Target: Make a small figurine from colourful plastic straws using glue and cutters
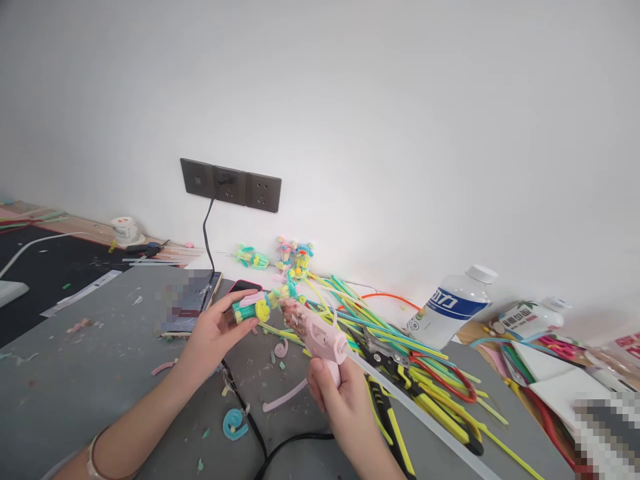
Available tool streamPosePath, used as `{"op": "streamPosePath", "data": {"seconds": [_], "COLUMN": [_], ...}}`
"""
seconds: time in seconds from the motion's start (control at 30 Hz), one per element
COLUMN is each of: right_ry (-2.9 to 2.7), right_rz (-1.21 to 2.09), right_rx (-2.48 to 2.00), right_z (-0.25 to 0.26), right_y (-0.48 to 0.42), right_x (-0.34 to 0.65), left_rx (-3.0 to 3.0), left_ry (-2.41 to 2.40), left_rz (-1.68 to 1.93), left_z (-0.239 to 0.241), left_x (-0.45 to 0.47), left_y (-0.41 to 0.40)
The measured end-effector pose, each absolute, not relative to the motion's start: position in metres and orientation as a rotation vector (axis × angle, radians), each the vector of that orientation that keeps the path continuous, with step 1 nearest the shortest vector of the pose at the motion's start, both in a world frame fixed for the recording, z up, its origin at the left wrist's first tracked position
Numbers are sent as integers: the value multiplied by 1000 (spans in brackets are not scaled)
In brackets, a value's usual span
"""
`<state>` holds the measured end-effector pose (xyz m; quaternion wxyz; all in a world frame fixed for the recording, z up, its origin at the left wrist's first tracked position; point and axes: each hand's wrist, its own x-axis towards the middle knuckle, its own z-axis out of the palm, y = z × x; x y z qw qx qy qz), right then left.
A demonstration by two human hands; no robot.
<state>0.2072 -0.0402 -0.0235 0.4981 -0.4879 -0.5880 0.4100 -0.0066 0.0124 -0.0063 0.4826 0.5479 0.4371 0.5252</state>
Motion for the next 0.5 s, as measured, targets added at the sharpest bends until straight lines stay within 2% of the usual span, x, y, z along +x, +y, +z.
{"op": "streamPosePath", "data": {"seconds": [0.5], "right_ry": [-1426], "right_rz": [1055], "right_rx": [-1238], "right_z": [-20], "right_y": [-42], "right_x": [205], "left_rx": [1393], "left_ry": [1027], "left_rz": [1275], "left_z": [-4], "left_x": [-7], "left_y": [11]}}
